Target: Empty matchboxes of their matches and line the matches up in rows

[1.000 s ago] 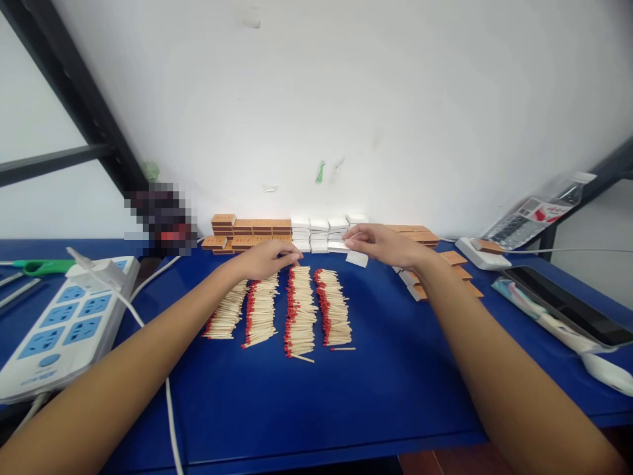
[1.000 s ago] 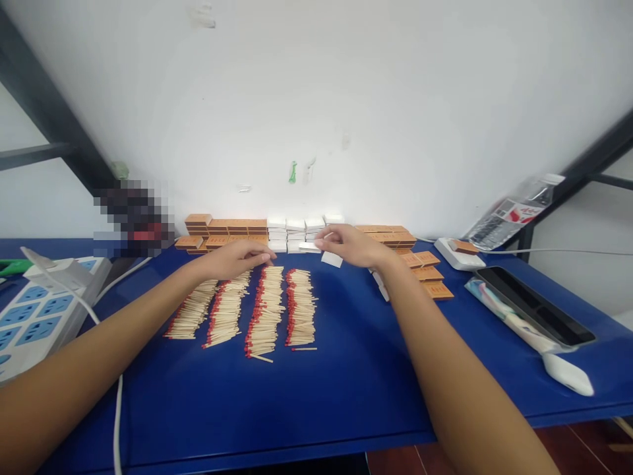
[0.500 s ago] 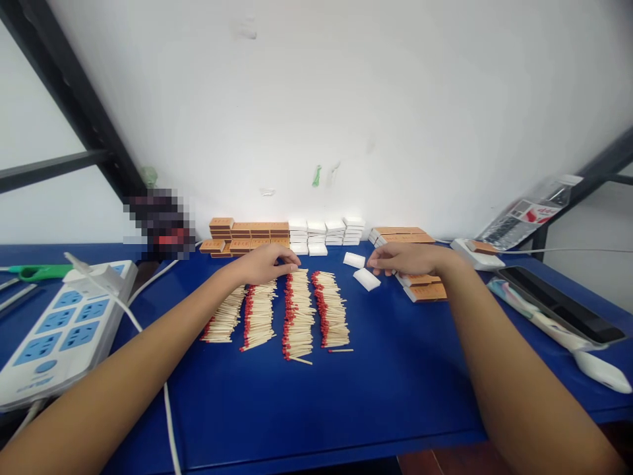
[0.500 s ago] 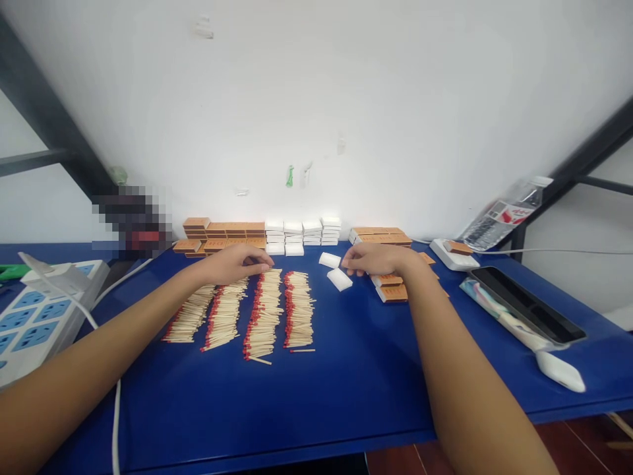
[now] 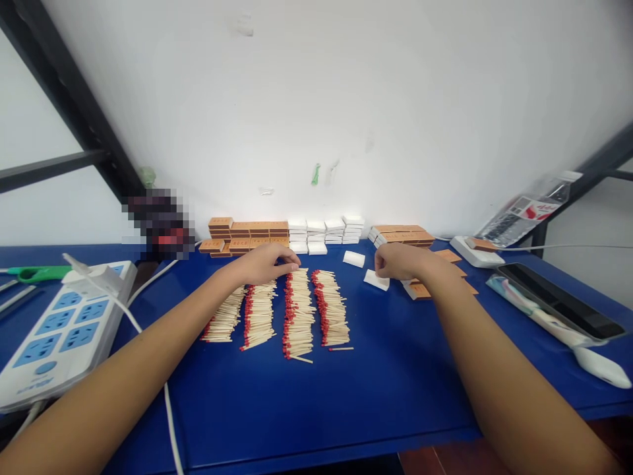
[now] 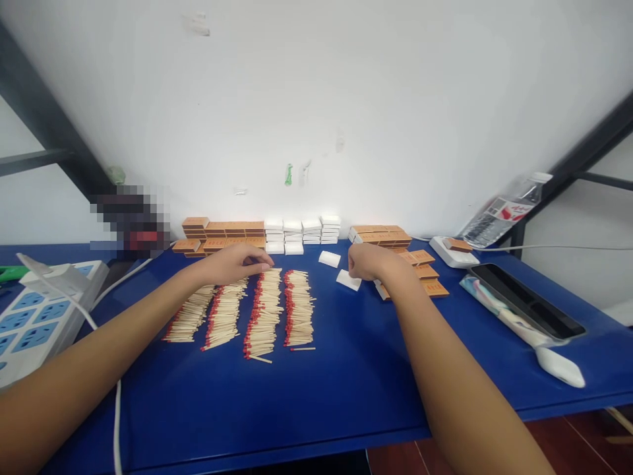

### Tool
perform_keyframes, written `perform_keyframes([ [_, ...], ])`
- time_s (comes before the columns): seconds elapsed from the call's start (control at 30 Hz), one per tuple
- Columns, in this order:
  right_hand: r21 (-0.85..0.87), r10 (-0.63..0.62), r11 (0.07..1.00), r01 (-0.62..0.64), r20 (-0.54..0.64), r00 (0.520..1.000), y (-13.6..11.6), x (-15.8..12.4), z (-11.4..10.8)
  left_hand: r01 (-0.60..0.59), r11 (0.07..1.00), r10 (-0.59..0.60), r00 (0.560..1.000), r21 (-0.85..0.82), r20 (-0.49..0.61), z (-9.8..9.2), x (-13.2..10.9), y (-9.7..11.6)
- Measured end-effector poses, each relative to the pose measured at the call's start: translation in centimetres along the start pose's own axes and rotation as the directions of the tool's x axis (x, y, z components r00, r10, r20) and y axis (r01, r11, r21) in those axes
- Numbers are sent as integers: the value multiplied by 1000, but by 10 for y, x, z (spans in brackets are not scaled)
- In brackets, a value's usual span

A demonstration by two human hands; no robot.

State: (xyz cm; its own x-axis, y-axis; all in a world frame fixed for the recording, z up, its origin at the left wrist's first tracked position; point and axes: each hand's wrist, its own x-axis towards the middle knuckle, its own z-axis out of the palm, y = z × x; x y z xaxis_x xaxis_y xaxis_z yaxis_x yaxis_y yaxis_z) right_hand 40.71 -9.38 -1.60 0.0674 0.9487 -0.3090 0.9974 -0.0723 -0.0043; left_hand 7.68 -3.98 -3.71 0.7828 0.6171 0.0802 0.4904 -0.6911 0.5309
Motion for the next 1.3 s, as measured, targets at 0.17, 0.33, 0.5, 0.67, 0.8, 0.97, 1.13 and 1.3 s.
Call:
perform_keyframes([
  [0.17,-75,55,995,-62,-91,994,-6,2,0,-9,999,9,1000,39,7,2,-1,5],
  [0.33,-116,44,991,-67,-196,980,-12,7,7,15,999,-15,1000,43,7,2,-1,7],
  [0.5,-82,58,994,-79,-238,970,-12,7,5,6,999,-6,1000,41,16,1,-1,7],
  [0.67,-62,77,994,-89,-182,980,-16,10,10,10,999,-10,1000,44,18,1,-1,8],
  [0.8,-40,106,992,-120,-262,959,-24,18,19,17,999,-18,1000,45,20,1,-1,7],
  [0.97,71,142,990,-125,-363,921,-32,29,26,-4,999,4,1000,42,12,2,-1,5],
  [1.13,118,184,982,-147,-426,886,-41,43,26,-11,999,10,1000,44,12,2,0,4],
  [1.3,145,212,976,-162,-486,848,-57,56,28,-11,999,11,1000,36,7,2,-1,6],
])
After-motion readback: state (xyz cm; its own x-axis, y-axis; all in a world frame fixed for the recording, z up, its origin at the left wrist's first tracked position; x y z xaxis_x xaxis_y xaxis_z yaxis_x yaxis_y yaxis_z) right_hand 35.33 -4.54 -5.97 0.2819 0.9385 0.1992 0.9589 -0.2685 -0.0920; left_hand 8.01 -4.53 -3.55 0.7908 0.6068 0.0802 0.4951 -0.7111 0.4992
